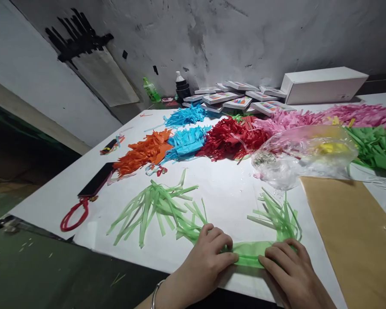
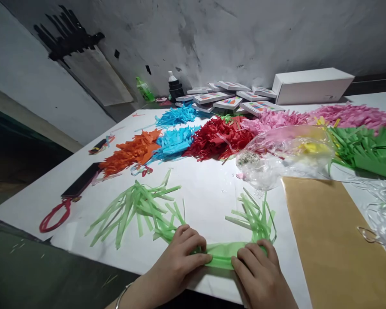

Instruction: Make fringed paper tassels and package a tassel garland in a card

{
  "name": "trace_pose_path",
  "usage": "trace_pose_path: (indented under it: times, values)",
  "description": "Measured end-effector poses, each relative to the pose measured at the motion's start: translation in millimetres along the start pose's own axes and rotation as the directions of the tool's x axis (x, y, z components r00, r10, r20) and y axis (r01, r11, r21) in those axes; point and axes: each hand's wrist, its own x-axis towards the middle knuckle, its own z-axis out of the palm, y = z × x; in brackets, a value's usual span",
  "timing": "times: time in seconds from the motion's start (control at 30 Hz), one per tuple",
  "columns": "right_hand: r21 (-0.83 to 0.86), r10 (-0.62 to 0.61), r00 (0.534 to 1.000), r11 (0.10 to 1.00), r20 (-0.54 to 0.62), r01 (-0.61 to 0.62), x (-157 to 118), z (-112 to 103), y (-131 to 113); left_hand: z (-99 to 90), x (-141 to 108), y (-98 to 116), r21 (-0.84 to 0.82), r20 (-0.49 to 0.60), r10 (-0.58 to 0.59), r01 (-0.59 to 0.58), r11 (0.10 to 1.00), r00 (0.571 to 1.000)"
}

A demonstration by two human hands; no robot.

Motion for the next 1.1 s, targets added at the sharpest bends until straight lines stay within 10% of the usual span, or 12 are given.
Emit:
trace_pose_path:
  times: [0.47,0.73,1.1]
  values:
    - [-0.033,0.081,0.997,0.996,0.016,-0.08,-2,2,-1,-2.6,3,4,-0.039,-0.02,-0.092,0.091,0.995,0.996]
    - [-0.333,0.188,0.982,0.928,0.031,-0.168,3,8,3,6.9,9,5,-0.019,-0.016,-0.272,0.271,0.962,0.962]
    - [-0.475,0.209,0.978,0.861,0.007,-0.181,11,6,0,2.5,22,1,0.106,0.154,-0.343,0.33,0.938,0.927]
